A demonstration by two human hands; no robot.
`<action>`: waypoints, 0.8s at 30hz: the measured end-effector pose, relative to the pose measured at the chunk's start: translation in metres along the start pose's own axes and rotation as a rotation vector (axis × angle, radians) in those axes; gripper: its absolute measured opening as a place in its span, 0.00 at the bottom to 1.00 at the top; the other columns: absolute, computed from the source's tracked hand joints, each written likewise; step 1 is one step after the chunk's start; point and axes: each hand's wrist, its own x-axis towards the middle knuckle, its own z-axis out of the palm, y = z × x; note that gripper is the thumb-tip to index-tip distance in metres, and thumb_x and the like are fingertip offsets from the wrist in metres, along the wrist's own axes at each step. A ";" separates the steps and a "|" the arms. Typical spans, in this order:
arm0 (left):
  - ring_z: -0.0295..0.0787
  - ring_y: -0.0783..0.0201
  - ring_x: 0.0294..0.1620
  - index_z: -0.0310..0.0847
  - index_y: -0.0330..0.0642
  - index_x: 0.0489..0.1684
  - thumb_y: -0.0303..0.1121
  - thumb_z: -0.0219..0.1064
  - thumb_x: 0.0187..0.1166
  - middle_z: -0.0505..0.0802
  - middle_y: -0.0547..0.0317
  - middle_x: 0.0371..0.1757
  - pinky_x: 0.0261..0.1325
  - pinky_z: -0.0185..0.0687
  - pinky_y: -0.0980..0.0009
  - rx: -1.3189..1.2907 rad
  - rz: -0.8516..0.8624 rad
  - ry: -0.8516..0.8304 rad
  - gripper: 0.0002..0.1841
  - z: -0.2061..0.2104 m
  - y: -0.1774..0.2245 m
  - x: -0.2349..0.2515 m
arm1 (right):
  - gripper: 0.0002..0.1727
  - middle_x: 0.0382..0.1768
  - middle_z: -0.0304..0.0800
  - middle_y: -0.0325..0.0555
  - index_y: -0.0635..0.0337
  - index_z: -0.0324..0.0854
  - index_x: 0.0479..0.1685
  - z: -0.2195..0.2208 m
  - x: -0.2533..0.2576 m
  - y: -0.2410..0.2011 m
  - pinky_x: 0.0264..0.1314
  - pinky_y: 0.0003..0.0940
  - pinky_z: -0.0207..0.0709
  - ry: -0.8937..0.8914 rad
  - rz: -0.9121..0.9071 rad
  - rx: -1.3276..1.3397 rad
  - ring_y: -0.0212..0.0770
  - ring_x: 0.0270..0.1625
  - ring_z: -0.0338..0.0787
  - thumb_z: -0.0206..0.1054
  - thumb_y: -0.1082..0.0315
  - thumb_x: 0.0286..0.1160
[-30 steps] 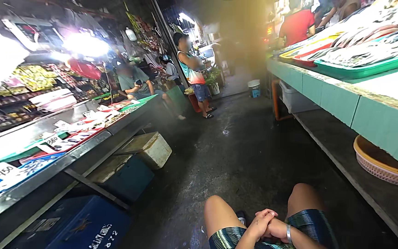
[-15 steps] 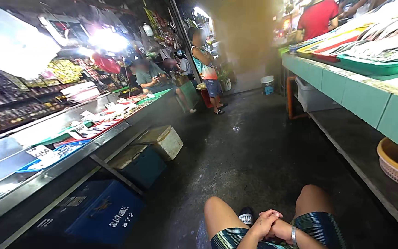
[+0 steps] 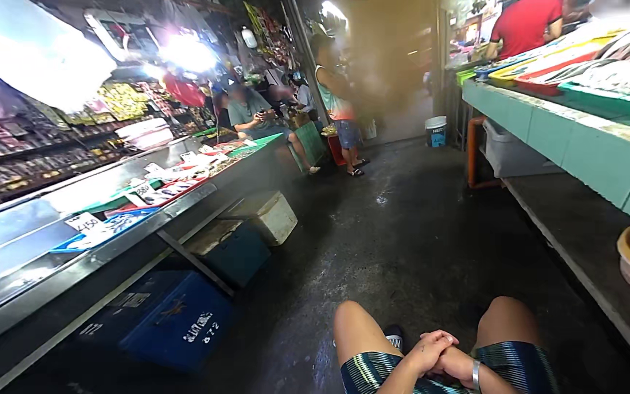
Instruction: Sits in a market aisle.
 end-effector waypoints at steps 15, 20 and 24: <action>0.83 0.59 0.68 0.82 0.46 0.69 0.48 0.50 0.93 0.88 0.50 0.67 0.75 0.75 0.55 0.029 0.009 0.003 0.22 0.002 -0.004 0.009 | 0.22 0.38 0.93 0.46 0.59 0.85 0.60 -0.005 0.002 0.004 0.48 0.42 0.85 0.027 0.028 -0.001 0.39 0.39 0.91 0.79 0.68 0.64; 0.83 0.60 0.69 0.84 0.47 0.68 0.48 0.51 0.93 0.88 0.52 0.67 0.76 0.75 0.54 0.018 0.008 -0.002 0.21 0.004 -0.005 0.011 | 0.18 0.36 0.92 0.46 0.60 0.85 0.56 -0.005 -0.005 -0.005 0.47 0.41 0.85 0.017 0.028 -0.004 0.38 0.38 0.90 0.78 0.69 0.66; 0.83 0.59 0.70 0.83 0.46 0.68 0.47 0.50 0.93 0.88 0.51 0.68 0.76 0.74 0.54 0.014 -0.001 0.006 0.21 -0.002 -0.006 0.003 | 0.22 0.39 0.94 0.48 0.61 0.85 0.57 0.002 0.001 -0.002 0.53 0.44 0.86 0.009 0.011 -0.026 0.41 0.42 0.93 0.80 0.69 0.61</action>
